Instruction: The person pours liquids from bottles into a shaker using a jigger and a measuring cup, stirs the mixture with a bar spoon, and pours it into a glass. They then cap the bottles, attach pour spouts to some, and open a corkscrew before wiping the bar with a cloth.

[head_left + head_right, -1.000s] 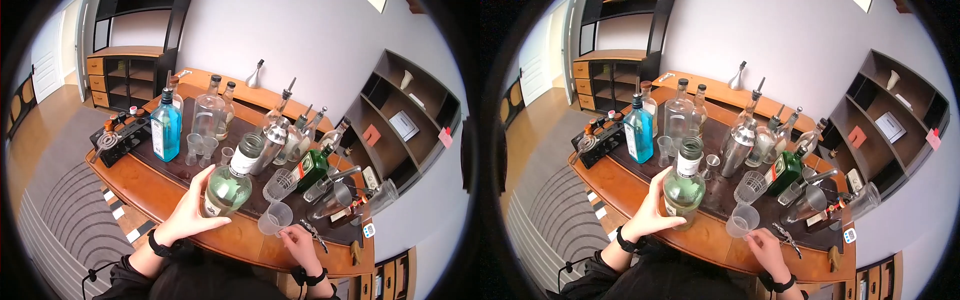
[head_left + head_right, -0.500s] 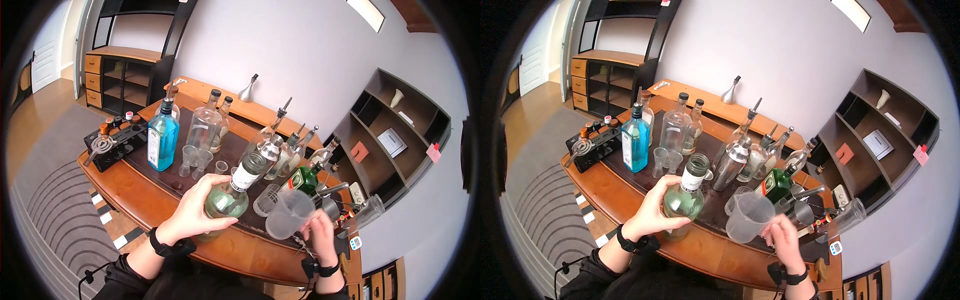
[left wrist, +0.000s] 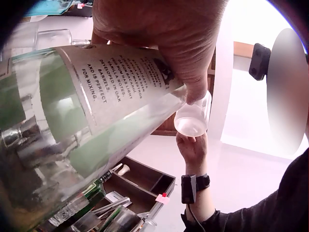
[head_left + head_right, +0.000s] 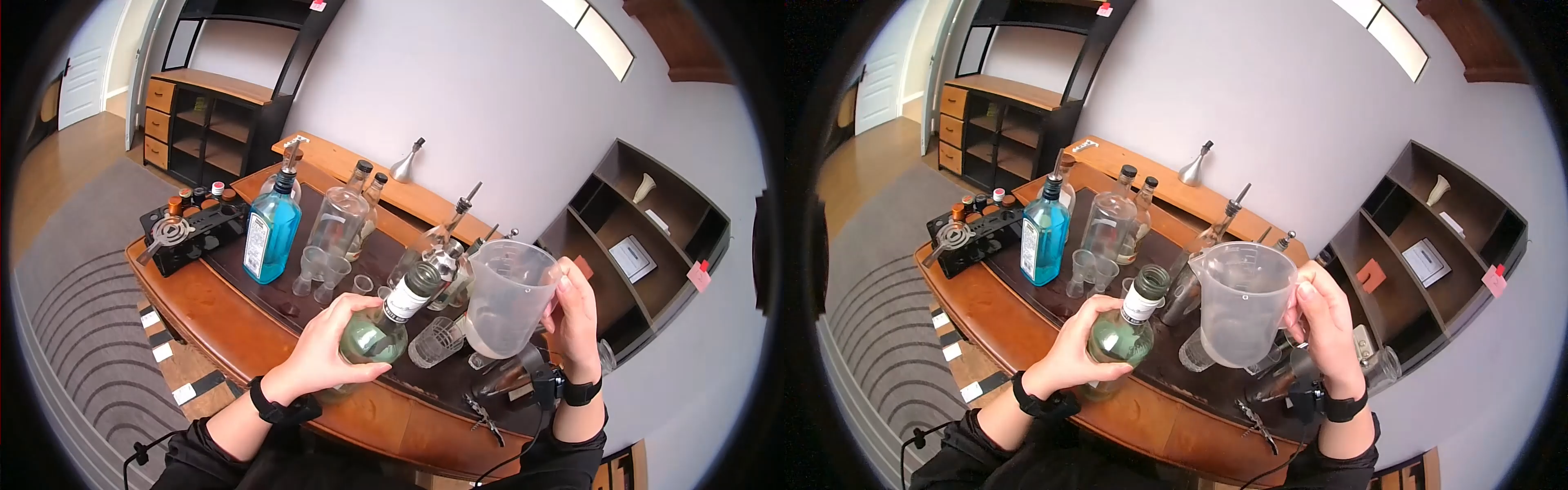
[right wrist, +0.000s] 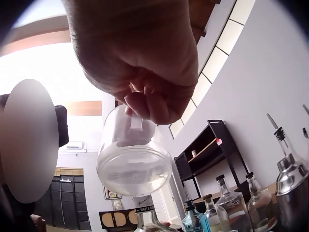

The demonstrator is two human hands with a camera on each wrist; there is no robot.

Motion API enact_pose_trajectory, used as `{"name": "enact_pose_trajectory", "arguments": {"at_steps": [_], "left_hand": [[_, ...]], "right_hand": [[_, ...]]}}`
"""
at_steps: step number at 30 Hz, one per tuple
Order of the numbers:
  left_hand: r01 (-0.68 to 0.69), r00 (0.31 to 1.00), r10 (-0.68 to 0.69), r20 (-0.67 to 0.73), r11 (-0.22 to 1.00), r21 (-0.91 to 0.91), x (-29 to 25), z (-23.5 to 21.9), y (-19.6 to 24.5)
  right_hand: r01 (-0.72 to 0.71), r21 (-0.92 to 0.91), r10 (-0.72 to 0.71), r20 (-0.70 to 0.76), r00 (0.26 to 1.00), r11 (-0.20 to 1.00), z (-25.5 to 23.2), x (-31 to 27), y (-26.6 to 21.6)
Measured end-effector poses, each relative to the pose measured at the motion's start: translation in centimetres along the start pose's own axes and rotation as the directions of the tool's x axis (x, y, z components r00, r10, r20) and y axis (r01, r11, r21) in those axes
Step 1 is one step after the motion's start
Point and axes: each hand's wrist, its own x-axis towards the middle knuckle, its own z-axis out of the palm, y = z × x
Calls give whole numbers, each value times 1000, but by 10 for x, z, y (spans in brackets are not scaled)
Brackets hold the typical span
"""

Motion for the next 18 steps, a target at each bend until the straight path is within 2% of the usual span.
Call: {"name": "enact_pose_trajectory", "arguments": {"at_steps": [5,9,18], "left_hand": [[-4,1000,4,-4,1000,15,-2,-1,0],[-16,1000,16,-13,1000,16,-2,0,0],[-24,1000,24,-20,999,23,-3,0,-1]], "right_hand": [[-29,-54,32,66,997,998,-1,15,-12],[20,-156,-7,84,996,988,3,26,-22],[28,-181,-6,123,992,983,8,45,-38]]}}
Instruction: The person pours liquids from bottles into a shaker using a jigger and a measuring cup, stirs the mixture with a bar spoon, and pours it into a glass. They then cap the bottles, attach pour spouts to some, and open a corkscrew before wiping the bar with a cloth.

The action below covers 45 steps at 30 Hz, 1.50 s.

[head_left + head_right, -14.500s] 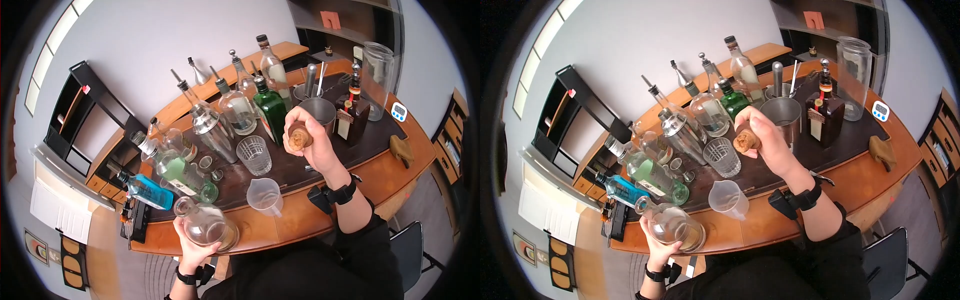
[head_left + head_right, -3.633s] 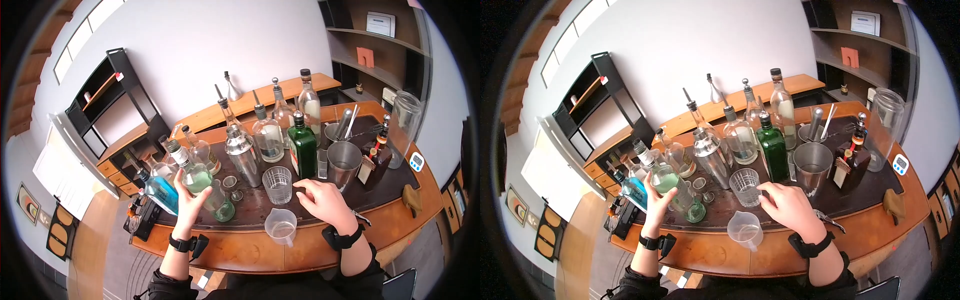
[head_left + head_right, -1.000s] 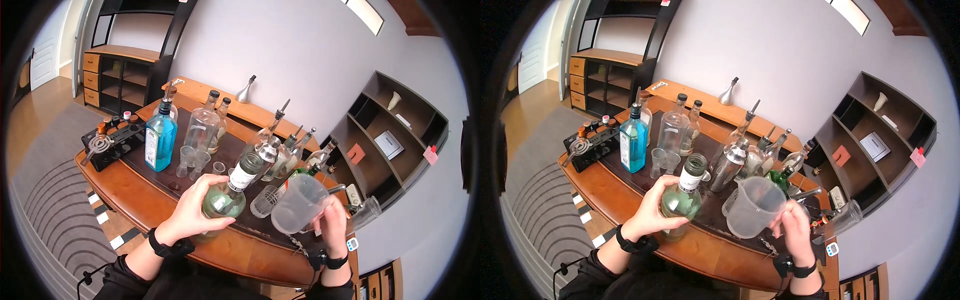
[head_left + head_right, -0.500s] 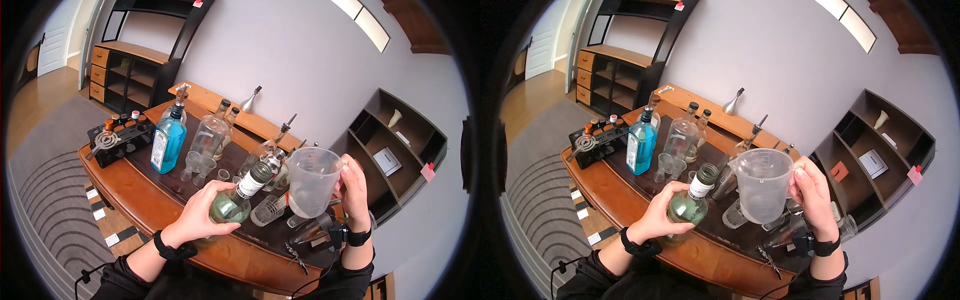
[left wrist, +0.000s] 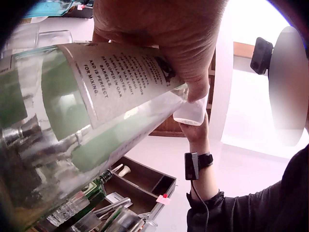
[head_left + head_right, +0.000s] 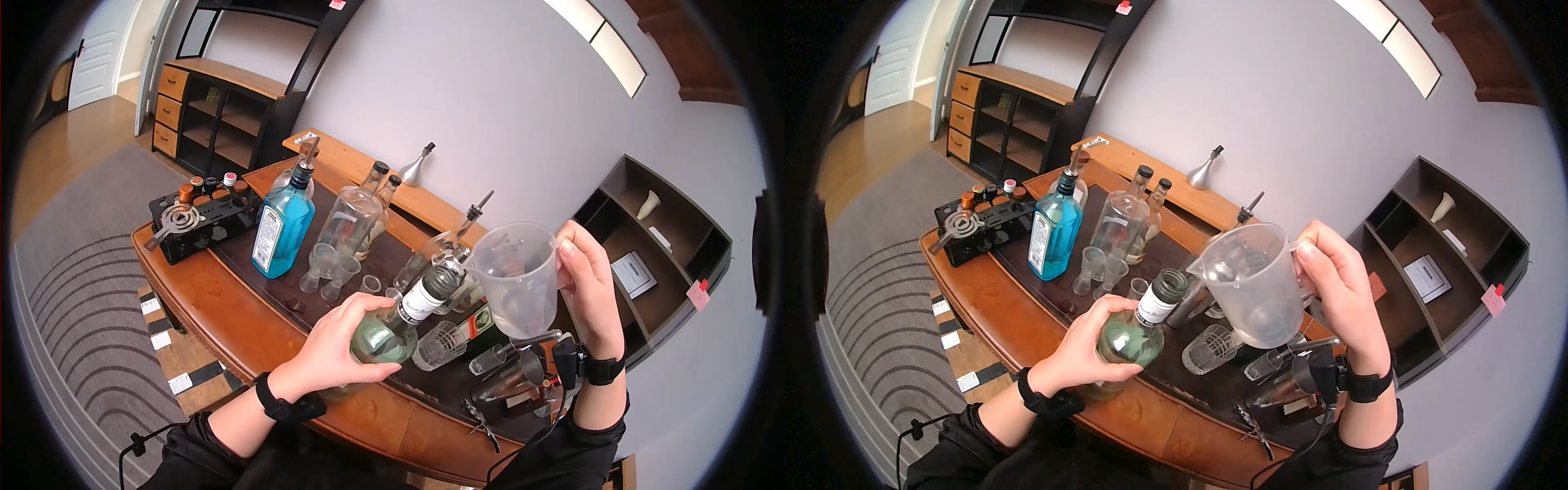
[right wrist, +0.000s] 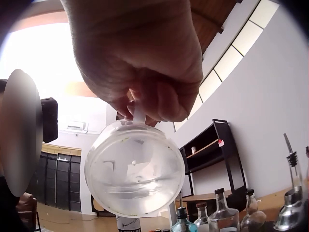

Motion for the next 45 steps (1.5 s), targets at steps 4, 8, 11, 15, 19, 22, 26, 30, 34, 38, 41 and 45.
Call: {"name": "enact_pose_trajectory", "arguments": {"at_steps": [4,8,11,15,19,22,26,30,34,38,41,45], "left_hand": [[-6,1000,6,-9,1000,-8,-1,0,0],[-2,1000,2,-6,1000,-2,0,0,0],[1,1000,-1,-11,1000,-16,-1,1,-1],[8,1000,-8,-10,1000,-23,-1,1,-1],[9,1000,-9,-12,1000,-29,-2,1,-1],[9,1000,-9,-17,999,-33,-2,0,0],[-6,1000,5,-23,1000,-28,-2,0,1],[4,1000,-4,-19,1000,-21,-2,0,1],[4,1000,-4,-16,1000,-12,-2,0,1],[-10,1000,10,-19,1000,-12,-1,0,1],[-9,1000,9,-15,1000,-20,-1,0,0],[-8,1000,8,-15,1000,-16,-1,0,1]], "right_hand": [[0,-51,0,-9,1000,999,0,4,-1],[14,-72,-14,4,1000,997,2,7,-3],[22,-84,-21,6,1000,996,4,8,-6],[27,-112,-25,14,1000,993,6,10,-12],[19,-197,-16,17,1000,980,9,12,-20],[69,-221,-64,28,998,973,8,16,-19],[83,-274,-76,38,996,958,6,18,-19],[95,-262,-86,45,995,960,8,20,-23],[106,-276,-93,60,994,955,7,23,-24],[101,-286,-89,55,994,953,8,23,-27],[118,-288,-104,63,993,950,9,25,-29],[119,-296,-102,72,992,948,7,26,-30]]}}
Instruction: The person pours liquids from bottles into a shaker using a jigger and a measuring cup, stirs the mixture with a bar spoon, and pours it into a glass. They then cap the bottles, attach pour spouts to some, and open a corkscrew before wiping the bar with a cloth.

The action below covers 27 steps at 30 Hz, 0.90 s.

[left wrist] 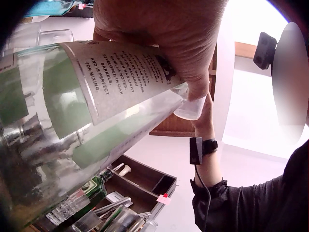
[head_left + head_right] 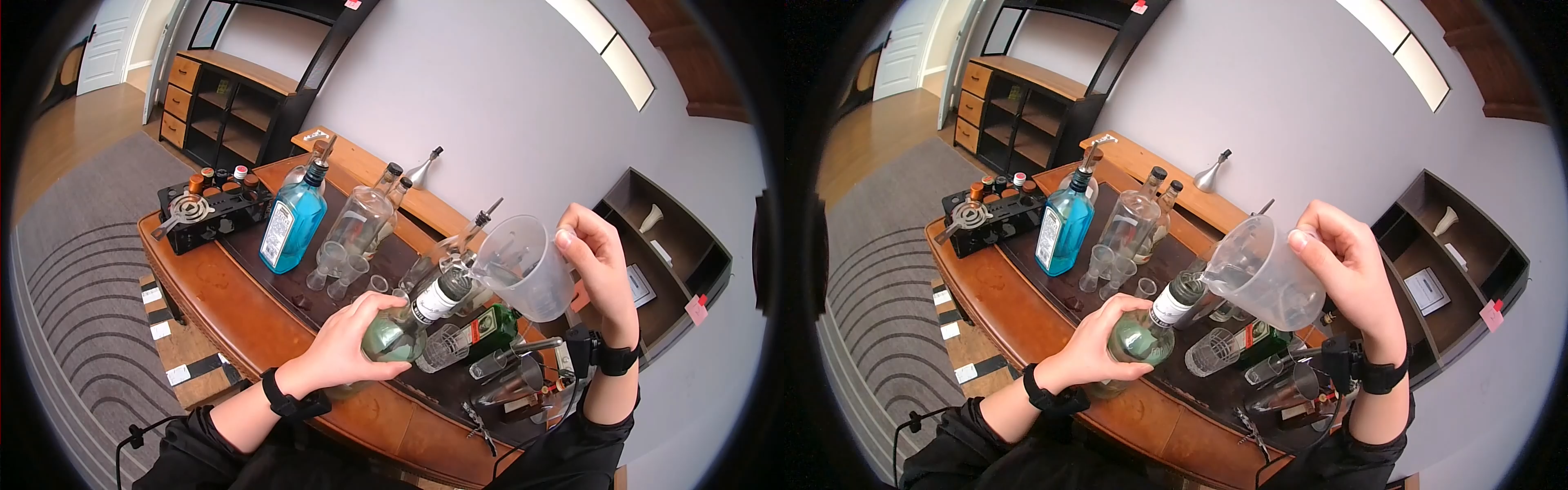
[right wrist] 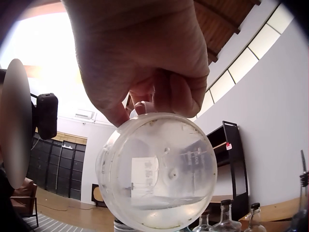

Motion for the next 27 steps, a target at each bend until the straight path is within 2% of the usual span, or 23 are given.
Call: {"name": "enact_pose_trajectory", "arguments": {"at_steps": [6,27], "left_hand": [[-4,1000,4,-6,1000,4,0,1,-1],[11,1000,-11,0,1000,5,1,0,-1]], "right_hand": [[13,15,-13,-3,1000,1000,0,3,-2],[69,-105,-71,-13,997,992,0,13,-5]]}}
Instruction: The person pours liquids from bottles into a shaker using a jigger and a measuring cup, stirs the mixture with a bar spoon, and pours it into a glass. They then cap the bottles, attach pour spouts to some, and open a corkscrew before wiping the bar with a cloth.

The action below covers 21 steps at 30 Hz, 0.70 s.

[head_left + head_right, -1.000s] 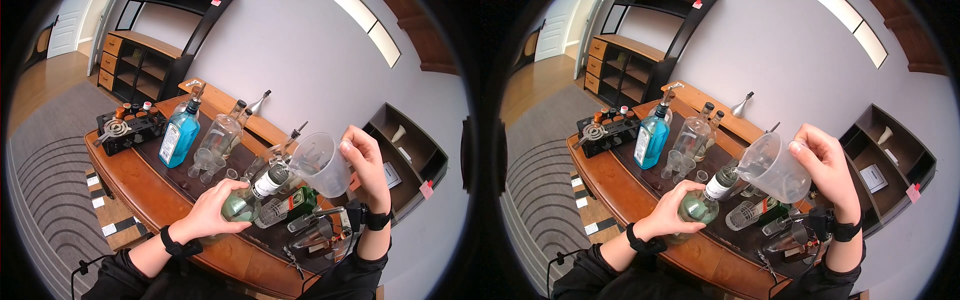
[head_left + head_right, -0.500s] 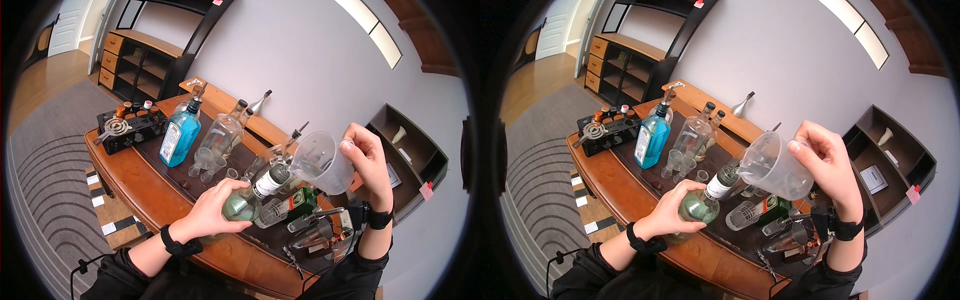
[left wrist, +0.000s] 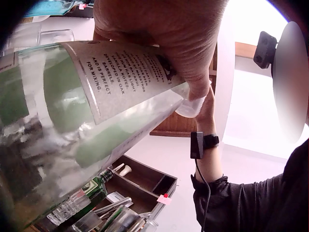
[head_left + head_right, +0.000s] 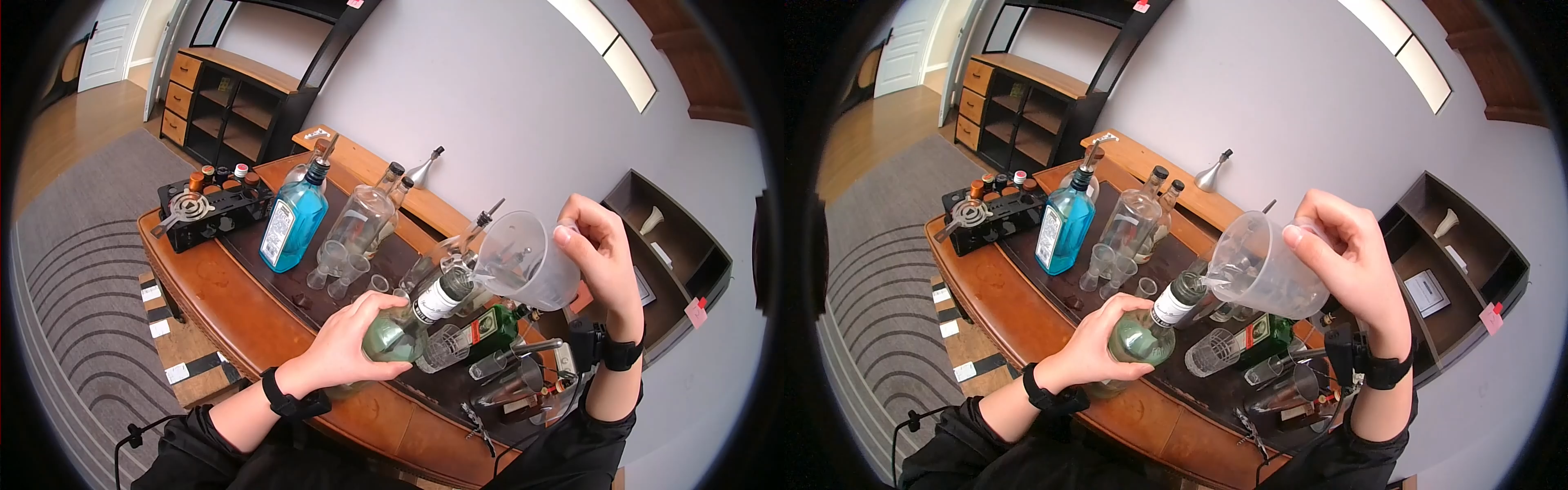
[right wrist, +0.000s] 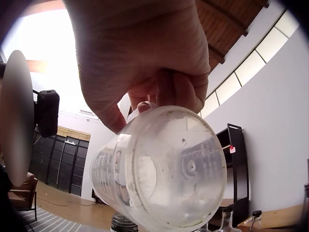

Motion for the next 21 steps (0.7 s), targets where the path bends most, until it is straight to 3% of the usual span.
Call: {"name": "enact_pose_trajectory", "arguments": {"at_steps": [21], "left_hand": [[-6,1000,6,-8,1000,7,0,0,0]], "right_hand": [[72,-74,-70,27,997,995,-1,6,-7]]}}
